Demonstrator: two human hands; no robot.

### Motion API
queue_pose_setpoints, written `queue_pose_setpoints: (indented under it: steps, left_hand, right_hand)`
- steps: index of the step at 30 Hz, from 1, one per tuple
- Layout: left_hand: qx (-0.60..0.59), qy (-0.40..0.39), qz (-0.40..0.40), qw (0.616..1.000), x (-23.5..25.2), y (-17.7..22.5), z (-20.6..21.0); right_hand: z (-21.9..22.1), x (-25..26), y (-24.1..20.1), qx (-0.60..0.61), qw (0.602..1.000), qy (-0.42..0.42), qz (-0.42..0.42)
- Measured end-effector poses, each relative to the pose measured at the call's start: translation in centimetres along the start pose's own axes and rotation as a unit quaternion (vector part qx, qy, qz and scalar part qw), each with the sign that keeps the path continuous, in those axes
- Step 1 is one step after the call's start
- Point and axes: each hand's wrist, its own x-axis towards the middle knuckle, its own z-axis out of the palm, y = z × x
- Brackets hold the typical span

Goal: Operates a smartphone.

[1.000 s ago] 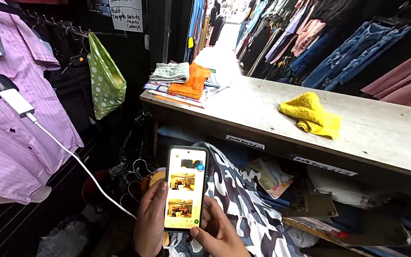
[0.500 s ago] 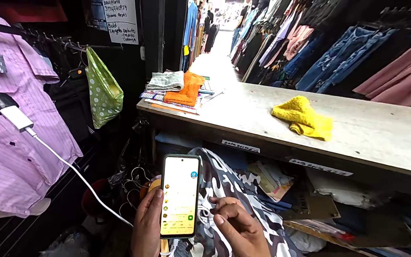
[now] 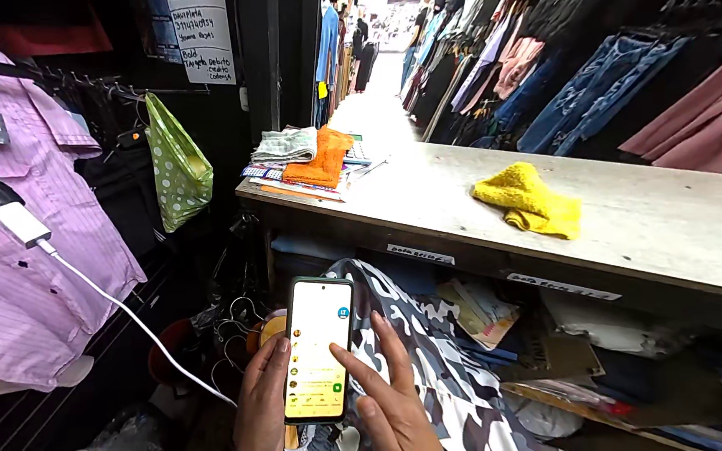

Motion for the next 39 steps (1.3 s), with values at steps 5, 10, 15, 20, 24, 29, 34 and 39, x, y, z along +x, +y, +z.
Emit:
queue_pose_setpoints:
  steps: [5,10,15,20,24,29,34,39]
  left_hand:
    - [-0.003,-0.007,0.001,1.0,0.0,0.0,-0.2]
    - [-0.008,0.004,0.004,1.0,0.1,-0.2,-0.4]
    - [0.007,0.021,0.004,1.0,0.0,0.0,-0.5]
    - [0.004,0.016,0.005,1.0,0.1,-0.3,-0.7]
    - [-0.002,0.009,0.008,1.0,0.1,-0.4,-0.8]
    - [-0.018,0.006,0.002,1.0,0.1,-0.4,-0.9]
    - [-0.024,0.008,0.003,1.0,0.1,-0.5,-0.9]
    - [-0.024,0.004,0.004,1.0,0.1,-0.6,-1.0]
  right_hand:
    - [-0.1,0.0,0.1,0.067,0.997,0.029,0.011]
    - [-0.6,-0.1,0.5,0.2,0.971,0.043,0.123]
    - [-0.1,-0.5,0.2,0.305,0.924,-0.048,0.225]
    - [0.5,-0.8,-1.3,0.361,0.886,-0.121,0.265]
    - [0.6,-1.0,-1.6,0.376,0.875,-0.137,0.271]
    - [0.6,-1.1,-1.8,0.384,0.87,-0.136,0.278]
    - [0.6,-1.1,-1.8,0.38,0.87,-0.141,0.28]
    - [0.6,-1.1,-1.8,0.386,0.868,-0.141,0.278]
